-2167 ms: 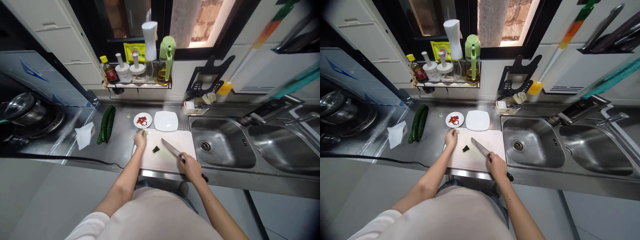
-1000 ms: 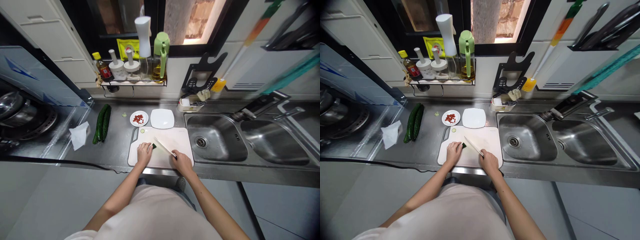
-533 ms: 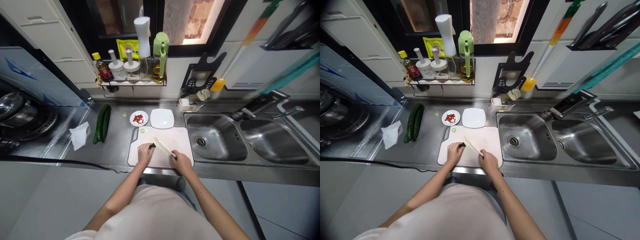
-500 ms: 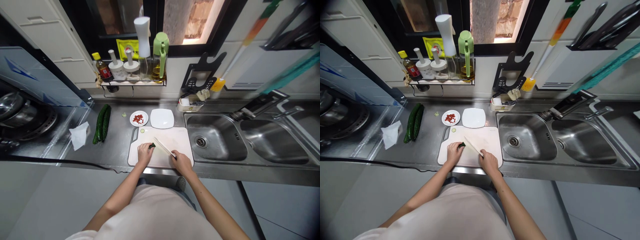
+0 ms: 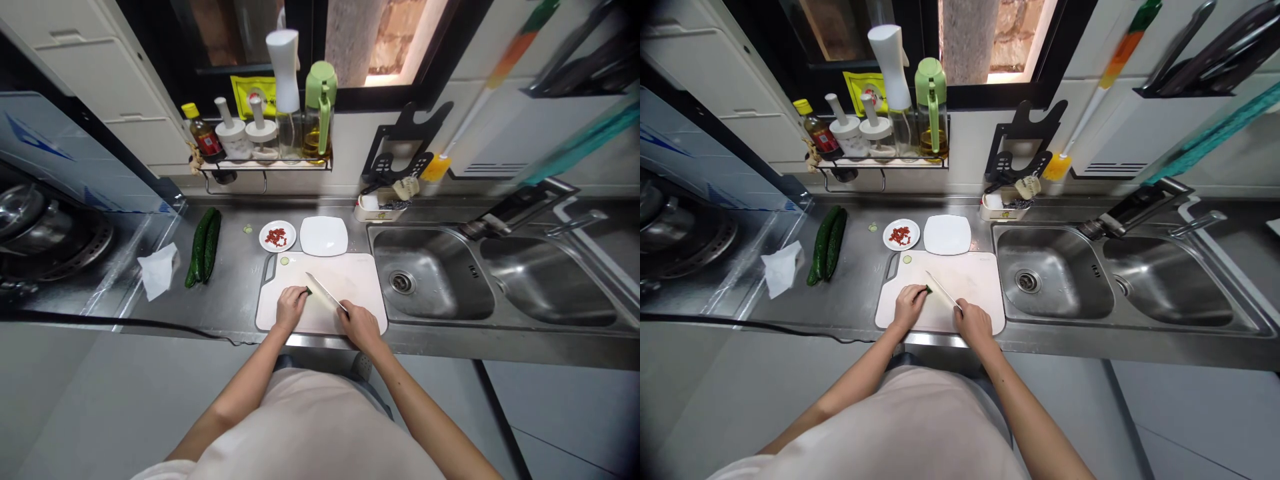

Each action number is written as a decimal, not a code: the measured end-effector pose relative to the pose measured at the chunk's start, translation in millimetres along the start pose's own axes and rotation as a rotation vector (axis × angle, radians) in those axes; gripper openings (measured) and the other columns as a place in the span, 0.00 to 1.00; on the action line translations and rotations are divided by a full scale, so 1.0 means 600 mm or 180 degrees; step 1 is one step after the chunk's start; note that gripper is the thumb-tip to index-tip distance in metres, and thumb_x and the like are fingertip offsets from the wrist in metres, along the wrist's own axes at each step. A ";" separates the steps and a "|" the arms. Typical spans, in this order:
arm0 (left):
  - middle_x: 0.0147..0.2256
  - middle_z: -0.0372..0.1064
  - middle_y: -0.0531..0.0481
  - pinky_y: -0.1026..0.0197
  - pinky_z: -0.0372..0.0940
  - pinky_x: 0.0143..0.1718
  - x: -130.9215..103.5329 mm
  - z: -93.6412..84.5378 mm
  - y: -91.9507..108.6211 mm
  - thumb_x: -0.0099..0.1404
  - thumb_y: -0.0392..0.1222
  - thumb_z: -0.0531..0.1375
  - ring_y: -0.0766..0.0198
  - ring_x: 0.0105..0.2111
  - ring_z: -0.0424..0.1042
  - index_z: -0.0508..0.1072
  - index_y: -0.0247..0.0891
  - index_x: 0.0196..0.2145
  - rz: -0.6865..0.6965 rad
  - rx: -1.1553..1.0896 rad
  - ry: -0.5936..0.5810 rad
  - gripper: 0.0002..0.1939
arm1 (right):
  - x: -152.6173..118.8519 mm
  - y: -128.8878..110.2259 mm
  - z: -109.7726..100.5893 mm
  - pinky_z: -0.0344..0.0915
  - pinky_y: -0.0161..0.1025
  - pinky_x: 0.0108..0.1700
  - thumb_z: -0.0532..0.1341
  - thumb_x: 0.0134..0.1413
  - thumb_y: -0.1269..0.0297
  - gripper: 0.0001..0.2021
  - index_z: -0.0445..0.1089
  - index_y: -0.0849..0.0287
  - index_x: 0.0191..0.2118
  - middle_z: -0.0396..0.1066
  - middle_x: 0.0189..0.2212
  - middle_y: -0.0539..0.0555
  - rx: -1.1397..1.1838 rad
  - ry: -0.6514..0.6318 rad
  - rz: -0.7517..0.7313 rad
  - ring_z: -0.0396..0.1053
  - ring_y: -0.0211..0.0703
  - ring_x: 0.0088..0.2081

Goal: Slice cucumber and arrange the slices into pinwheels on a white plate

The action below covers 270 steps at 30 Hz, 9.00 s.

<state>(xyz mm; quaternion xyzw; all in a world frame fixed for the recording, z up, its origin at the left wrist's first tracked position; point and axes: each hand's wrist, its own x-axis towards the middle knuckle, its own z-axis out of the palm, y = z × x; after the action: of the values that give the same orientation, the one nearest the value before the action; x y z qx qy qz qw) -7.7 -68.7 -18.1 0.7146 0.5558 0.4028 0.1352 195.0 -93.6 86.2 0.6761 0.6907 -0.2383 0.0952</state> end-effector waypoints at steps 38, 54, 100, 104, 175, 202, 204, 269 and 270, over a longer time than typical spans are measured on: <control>0.33 0.70 0.47 0.62 0.65 0.40 0.002 -0.004 0.003 0.68 0.39 0.54 0.65 0.36 0.69 0.75 0.39 0.37 0.0086 -0.0035 -0.0088 0.10 | -0.009 -0.052 0.008 0.60 0.38 0.38 0.44 0.64 0.70 0.13 0.62 0.60 0.46 0.73 0.35 0.61 -0.0579 -0.0258 -0.0412 0.72 0.48 0.40; 0.34 0.69 0.47 0.63 0.65 0.40 0.001 0.001 -0.003 0.67 0.39 0.53 0.65 0.36 0.69 0.75 0.39 0.36 0.0057 -0.0031 -0.0131 0.10 | -0.013 -0.036 0.009 0.57 0.37 0.35 0.45 0.63 0.70 0.12 0.63 0.61 0.46 0.72 0.35 0.61 -0.0523 -0.0418 -0.0425 0.71 0.46 0.39; 0.36 0.70 0.46 0.60 0.66 0.42 0.000 0.004 -0.011 0.67 0.36 0.53 0.64 0.39 0.69 0.74 0.39 0.39 0.0043 -0.0216 -0.0221 0.10 | 0.032 -0.064 0.005 0.61 0.38 0.38 0.46 0.61 0.73 0.14 0.65 0.63 0.47 0.73 0.39 0.63 -0.0430 -0.0425 -0.0567 0.72 0.48 0.43; 0.36 0.70 0.46 0.60 0.66 0.42 -0.001 0.004 -0.011 0.66 0.36 0.54 0.63 0.39 0.69 0.74 0.39 0.38 0.0040 -0.0197 -0.0210 0.09 | 0.038 -0.068 0.009 0.62 0.38 0.38 0.47 0.61 0.73 0.14 0.65 0.63 0.47 0.73 0.39 0.62 -0.0443 -0.0316 -0.0577 0.72 0.48 0.43; 0.36 0.69 0.46 0.60 0.66 0.42 -0.002 0.006 -0.009 0.67 0.37 0.53 0.64 0.38 0.69 0.74 0.39 0.38 0.0097 -0.0131 -0.0101 0.09 | 0.043 -0.069 0.030 0.63 0.38 0.40 0.45 0.59 0.76 0.15 0.64 0.63 0.46 0.73 0.39 0.63 -0.0385 -0.0257 -0.0457 0.72 0.46 0.43; 0.36 0.69 0.46 0.60 0.66 0.42 -0.001 0.005 -0.007 0.67 0.37 0.53 0.64 0.38 0.69 0.74 0.39 0.39 0.0071 -0.0161 -0.0080 0.09 | 0.016 -0.051 0.029 0.63 0.39 0.40 0.45 0.59 0.76 0.15 0.64 0.63 0.46 0.73 0.38 0.64 -0.0428 -0.0314 -0.0379 0.72 0.49 0.44; 0.36 0.69 0.46 0.60 0.66 0.42 -0.002 0.005 -0.007 0.67 0.37 0.53 0.64 0.39 0.69 0.74 0.40 0.39 0.0052 -0.0156 -0.0090 0.09 | 0.011 -0.047 0.030 0.63 0.39 0.40 0.46 0.60 0.75 0.14 0.64 0.63 0.46 0.73 0.38 0.64 -0.0420 -0.0364 -0.0348 0.72 0.49 0.44; 0.32 0.70 0.50 0.58 0.60 0.43 0.087 -0.028 0.071 0.58 0.40 0.61 0.61 0.37 0.65 0.72 0.41 0.30 -0.0985 -0.0135 -0.0460 0.02 | -0.003 0.005 0.006 0.56 0.37 0.37 0.56 0.59 0.59 0.19 0.61 0.57 0.54 0.73 0.40 0.56 -0.0768 0.0561 -0.0260 0.70 0.46 0.40; 0.31 0.69 0.51 0.59 0.60 0.41 0.088 -0.027 0.068 0.58 0.40 0.61 0.63 0.34 0.66 0.72 0.40 0.29 -0.1083 -0.0227 -0.0380 0.02 | -0.003 0.007 0.006 0.56 0.37 0.37 0.56 0.59 0.58 0.18 0.61 0.56 0.54 0.73 0.40 0.56 -0.0715 0.0562 -0.0206 0.71 0.45 0.40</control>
<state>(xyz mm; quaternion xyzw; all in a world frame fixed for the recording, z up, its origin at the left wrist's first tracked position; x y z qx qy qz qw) 11.5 -39.4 40.7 0.6277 0.6450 0.3504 0.2594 198.6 -97.0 82.7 0.6568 0.7402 -0.1020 0.1014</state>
